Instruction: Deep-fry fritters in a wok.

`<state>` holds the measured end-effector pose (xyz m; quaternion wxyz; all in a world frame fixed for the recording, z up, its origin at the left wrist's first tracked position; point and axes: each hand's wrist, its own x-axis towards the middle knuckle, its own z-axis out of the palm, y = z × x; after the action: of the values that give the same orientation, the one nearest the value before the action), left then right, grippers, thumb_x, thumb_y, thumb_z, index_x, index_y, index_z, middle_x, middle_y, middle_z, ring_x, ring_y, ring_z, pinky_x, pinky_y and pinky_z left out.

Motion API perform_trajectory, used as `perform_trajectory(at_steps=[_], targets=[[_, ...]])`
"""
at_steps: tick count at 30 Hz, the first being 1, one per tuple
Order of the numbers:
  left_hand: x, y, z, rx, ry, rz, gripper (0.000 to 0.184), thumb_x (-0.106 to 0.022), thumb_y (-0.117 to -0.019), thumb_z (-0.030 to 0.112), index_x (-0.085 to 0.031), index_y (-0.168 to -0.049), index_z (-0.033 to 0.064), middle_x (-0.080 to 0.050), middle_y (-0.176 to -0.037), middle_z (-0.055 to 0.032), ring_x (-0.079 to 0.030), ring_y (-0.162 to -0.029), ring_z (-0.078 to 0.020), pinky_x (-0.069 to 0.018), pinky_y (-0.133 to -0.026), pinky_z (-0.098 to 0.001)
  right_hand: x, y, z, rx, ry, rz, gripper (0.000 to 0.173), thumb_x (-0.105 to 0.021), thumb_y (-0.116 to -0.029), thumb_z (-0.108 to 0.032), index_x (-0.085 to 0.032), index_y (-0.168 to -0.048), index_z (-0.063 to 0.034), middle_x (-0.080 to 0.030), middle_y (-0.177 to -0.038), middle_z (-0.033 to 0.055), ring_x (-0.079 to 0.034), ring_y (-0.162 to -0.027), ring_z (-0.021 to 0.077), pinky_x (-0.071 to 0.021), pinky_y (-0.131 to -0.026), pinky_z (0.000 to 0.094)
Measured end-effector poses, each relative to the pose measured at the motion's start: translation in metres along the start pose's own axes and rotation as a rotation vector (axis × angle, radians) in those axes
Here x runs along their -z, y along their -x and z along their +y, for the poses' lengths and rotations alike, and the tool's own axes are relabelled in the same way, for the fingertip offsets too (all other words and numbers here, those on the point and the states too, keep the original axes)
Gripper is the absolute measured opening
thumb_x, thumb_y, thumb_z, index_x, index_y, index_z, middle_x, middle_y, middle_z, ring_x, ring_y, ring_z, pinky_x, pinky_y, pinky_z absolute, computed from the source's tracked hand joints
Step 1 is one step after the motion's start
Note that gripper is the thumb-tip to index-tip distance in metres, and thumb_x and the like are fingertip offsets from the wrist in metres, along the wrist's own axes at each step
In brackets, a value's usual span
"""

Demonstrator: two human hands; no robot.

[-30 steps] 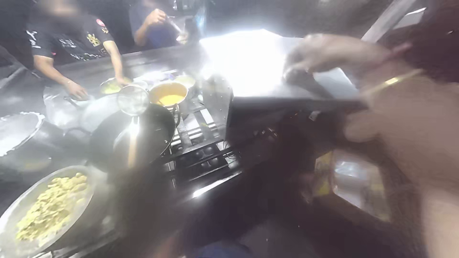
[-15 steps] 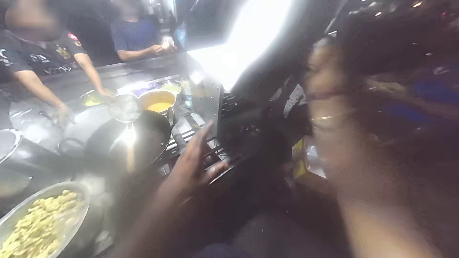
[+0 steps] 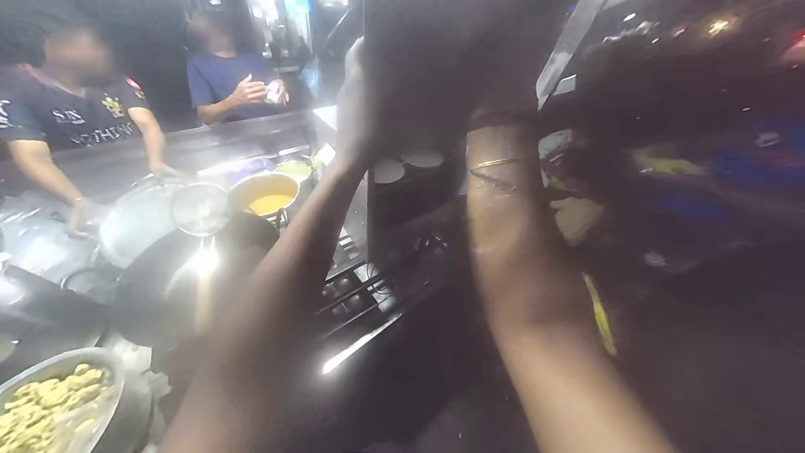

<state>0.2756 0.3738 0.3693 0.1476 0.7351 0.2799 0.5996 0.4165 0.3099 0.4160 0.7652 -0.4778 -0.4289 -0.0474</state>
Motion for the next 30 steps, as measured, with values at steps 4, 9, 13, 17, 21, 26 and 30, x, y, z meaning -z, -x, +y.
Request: perform_trajectory(at_steps=[4, 9, 13, 17, 21, 26, 30], targets=[[-0.016, -0.016, -0.007, 0.084, -0.070, 0.021, 0.066, -0.071, -0.0880, 0.016, -0.044, -0.146, 0.0016, -0.064, -0.131, -0.0139, -0.066, -0.116, -0.0192, -0.0531, -0.100, -0.0389, -0.008, -0.009, 0.013, -0.092, -0.653, -0.054, 0.028, -0.032, -0.1108, -0.008, -0.047, -0.131, 0.0043, -0.058, -0.112, 0.0103, -0.059, -0.100, 0.0090, -0.0532, -0.089, 0.0235], [-0.026, -0.032, -0.023, -0.035, 0.107, -0.001, 0.054, -0.068, -0.0881, 0.012, -0.051, -0.138, -0.0009, -0.063, -0.128, -0.0113, -0.063, -0.116, -0.0121, -0.0525, -0.101, -0.0314, -0.013, -0.018, 0.033, -0.284, -0.958, -0.058, 0.025, -0.027, -0.1124, -0.014, -0.045, -0.125, -0.0024, -0.057, -0.104, 0.0081, -0.061, -0.094, 0.0114, -0.0559, -0.085, 0.0279], [-0.029, -0.046, -0.018, -0.058, -0.002, 0.011, 0.041, -0.060, -0.0970, 0.013, -0.055, -0.136, 0.0009, -0.065, -0.126, -0.0086, -0.062, -0.117, -0.0075, -0.0502, -0.103, -0.0262, -0.017, -0.039, 0.044, -0.294, -0.984, -0.036, 0.019, -0.036, -0.1106, -0.010, -0.049, -0.120, -0.0003, -0.058, -0.100, 0.0086, -0.060, -0.088, 0.0115, -0.0561, -0.080, 0.0258], [-0.029, -0.040, -0.015, -0.006, -0.055, 0.002, 0.045, -0.061, -0.0956, 0.017, -0.054, -0.138, 0.0034, -0.065, -0.127, -0.0089, -0.063, -0.116, -0.0098, -0.0511, -0.102, -0.0306, -0.015, -0.032, 0.041, -0.314, -0.956, -0.034, 0.019, -0.033, -0.1112, -0.012, -0.049, -0.114, -0.0032, -0.057, -0.094, 0.0056, -0.060, -0.083, 0.0086, -0.0558, -0.075, 0.0245], [-0.029, -0.028, -0.028, 0.042, -0.006, -0.018, 0.055, -0.065, -0.0865, 0.013, -0.052, -0.139, 0.0031, -0.064, -0.126, -0.0093, -0.063, -0.115, -0.0108, -0.0535, -0.099, -0.0328, -0.017, -0.018, 0.059, -0.307, -0.853, -0.029, 0.023, -0.033, -0.1105, -0.009, -0.050, -0.124, 0.0008, -0.059, -0.103, 0.0078, -0.061, -0.092, 0.0096, -0.0553, -0.081, 0.0248], [-0.025, 0.006, -0.044, 0.101, -0.139, -0.119, 0.050, -0.063, -0.0951, 0.018, -0.048, -0.141, 0.0042, -0.063, -0.128, -0.0145, -0.064, -0.116, -0.0190, -0.0530, -0.100, -0.0410, -0.008, -0.002, 0.085, -0.414, -0.433, 0.075, 0.023, -0.050, -0.1068, -0.015, -0.058, -0.122, -0.0008, -0.062, -0.103, 0.0074, -0.060, -0.093, 0.0098, -0.0537, -0.080, 0.0272], [-0.007, 0.100, -0.052, 0.099, -0.102, -0.096, 0.069, -0.059, -0.0964, 0.027, -0.033, -0.153, -0.0013, -0.050, -0.147, -0.0206, -0.055, -0.131, -0.0249, -0.0492, -0.106, -0.0421, 0.004, 0.028, 0.114, -0.565, -0.289, 0.124, 0.015, -0.058, -0.1026, -0.015, -0.064, -0.105, -0.0011, -0.062, -0.090, 0.0066, -0.060, -0.083, 0.0110, -0.0520, -0.074, 0.0303]])
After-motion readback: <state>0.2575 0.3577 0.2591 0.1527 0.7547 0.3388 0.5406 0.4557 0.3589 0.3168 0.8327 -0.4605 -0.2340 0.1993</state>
